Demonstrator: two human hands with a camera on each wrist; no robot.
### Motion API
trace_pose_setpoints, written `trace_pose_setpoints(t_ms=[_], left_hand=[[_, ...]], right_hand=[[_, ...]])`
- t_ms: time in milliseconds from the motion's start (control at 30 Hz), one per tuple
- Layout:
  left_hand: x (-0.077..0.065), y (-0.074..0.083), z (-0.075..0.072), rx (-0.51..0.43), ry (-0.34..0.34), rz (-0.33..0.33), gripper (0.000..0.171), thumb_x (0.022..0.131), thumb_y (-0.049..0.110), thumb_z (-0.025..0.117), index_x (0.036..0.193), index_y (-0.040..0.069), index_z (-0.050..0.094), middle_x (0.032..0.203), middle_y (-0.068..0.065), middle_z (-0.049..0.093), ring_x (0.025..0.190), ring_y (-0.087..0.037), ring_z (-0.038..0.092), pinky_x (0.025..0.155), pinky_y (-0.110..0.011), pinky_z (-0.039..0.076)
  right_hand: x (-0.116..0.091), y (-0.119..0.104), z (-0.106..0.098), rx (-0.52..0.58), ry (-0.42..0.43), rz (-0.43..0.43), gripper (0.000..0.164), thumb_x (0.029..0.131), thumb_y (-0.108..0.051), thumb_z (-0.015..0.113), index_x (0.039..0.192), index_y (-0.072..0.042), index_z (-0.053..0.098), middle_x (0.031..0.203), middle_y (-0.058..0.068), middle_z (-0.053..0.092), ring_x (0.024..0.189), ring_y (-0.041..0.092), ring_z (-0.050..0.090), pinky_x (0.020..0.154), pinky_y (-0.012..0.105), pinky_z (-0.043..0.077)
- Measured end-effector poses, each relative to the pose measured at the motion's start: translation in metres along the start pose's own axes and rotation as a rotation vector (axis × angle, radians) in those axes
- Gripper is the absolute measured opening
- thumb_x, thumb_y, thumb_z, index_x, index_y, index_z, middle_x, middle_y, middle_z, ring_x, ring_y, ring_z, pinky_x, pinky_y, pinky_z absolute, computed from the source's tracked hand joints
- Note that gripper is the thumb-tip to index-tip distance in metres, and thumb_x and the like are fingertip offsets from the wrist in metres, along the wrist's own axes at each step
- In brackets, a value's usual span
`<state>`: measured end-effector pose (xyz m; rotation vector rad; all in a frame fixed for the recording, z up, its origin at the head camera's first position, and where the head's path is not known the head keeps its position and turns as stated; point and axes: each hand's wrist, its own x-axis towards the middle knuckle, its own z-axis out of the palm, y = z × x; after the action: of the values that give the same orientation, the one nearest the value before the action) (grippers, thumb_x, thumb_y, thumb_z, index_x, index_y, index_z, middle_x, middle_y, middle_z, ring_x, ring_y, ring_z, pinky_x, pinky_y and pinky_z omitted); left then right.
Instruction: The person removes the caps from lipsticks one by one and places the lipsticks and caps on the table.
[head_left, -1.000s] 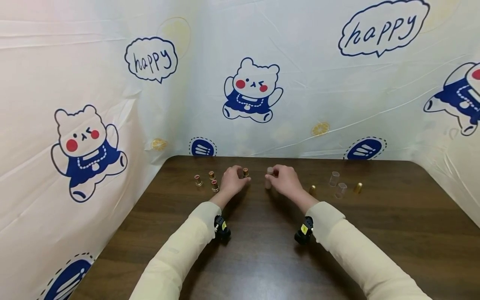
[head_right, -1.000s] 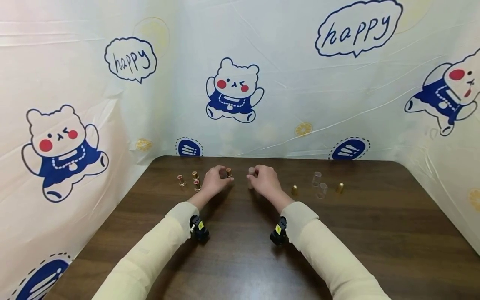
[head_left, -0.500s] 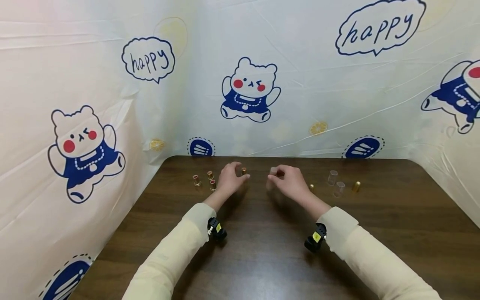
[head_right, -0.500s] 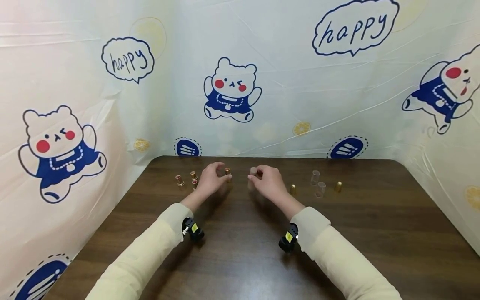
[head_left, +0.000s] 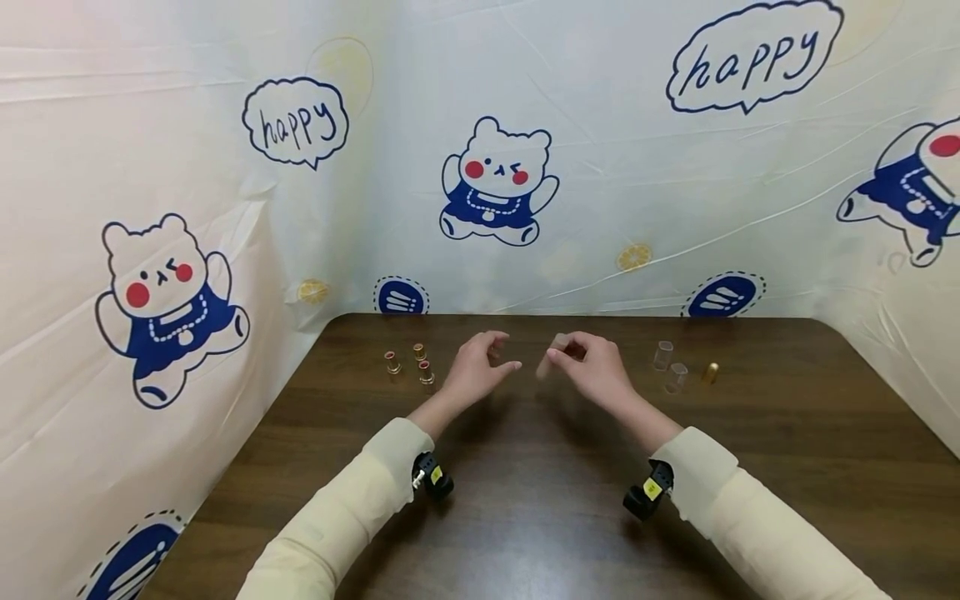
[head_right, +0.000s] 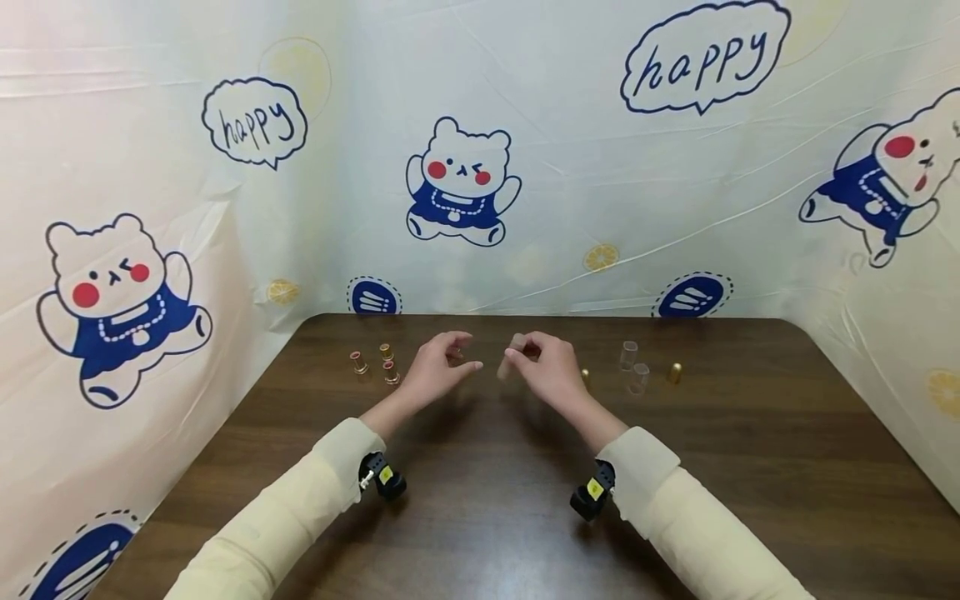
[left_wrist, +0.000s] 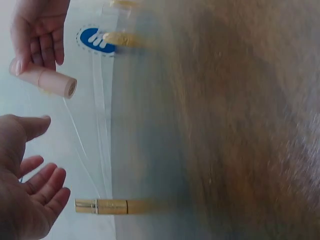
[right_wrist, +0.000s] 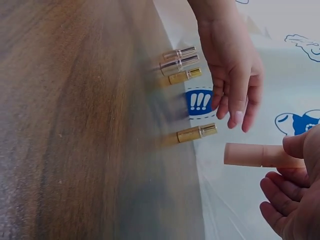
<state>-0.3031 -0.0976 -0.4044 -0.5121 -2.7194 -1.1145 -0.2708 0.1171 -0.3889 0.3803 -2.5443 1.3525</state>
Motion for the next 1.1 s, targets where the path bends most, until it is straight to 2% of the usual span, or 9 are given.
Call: trace_pose_setpoints(t_ms=[133,400,600,1100], left_hand=[[-0.004,0.006,0.004,-0.032,-0.053,0.069,0.049,0.086,0.026,0.076,0.127,0.005,0.059,0.111,-0.008,0.06,0.099,-0.022,0.061,0.084,-0.036,0.05],[-0.01,0.018,0.011,-0.035,-0.149,0.119,0.05,0.087,0.03,0.075,0.128,0.005,0.059,0.119,-0.011,0.061,0.102,-0.021,0.061,0.086,-0.036,0.05],[-0.012,0.025,0.018,-0.063,-0.202,0.139,0.045,0.087,0.034,0.074,0.122,0.008,0.063,0.114,-0.006,0.063,0.101,-0.018,0.06,0.087,-0.035,0.049],[-0.011,0.026,0.03,-0.083,-0.246,0.154,0.016,0.091,0.024,0.071,0.102,0.013,0.07,0.091,0.006,0.066,0.084,-0.008,0.06,0.076,-0.028,0.049]], right_hand=[[-0.004,0.001,-0.003,0.02,0.005,0.002,0.019,0.093,-0.024,0.068,0.1,-0.006,0.068,0.096,0.007,0.068,0.085,0.022,0.062,0.07,0.036,0.05],[-0.009,0.0,-0.004,0.017,0.014,0.009,0.018,0.093,-0.024,0.068,0.095,-0.006,0.068,0.088,0.006,0.067,0.079,0.021,0.059,0.067,0.035,0.048],[-0.013,-0.001,-0.003,0.022,0.001,0.024,0.019,0.094,-0.025,0.067,0.094,-0.006,0.069,0.088,0.006,0.067,0.08,0.021,0.059,0.068,0.035,0.049],[-0.022,0.003,0.002,0.068,-0.021,0.091,0.019,0.094,-0.026,0.067,0.095,-0.007,0.069,0.087,0.005,0.067,0.079,0.02,0.059,0.065,0.033,0.048]])
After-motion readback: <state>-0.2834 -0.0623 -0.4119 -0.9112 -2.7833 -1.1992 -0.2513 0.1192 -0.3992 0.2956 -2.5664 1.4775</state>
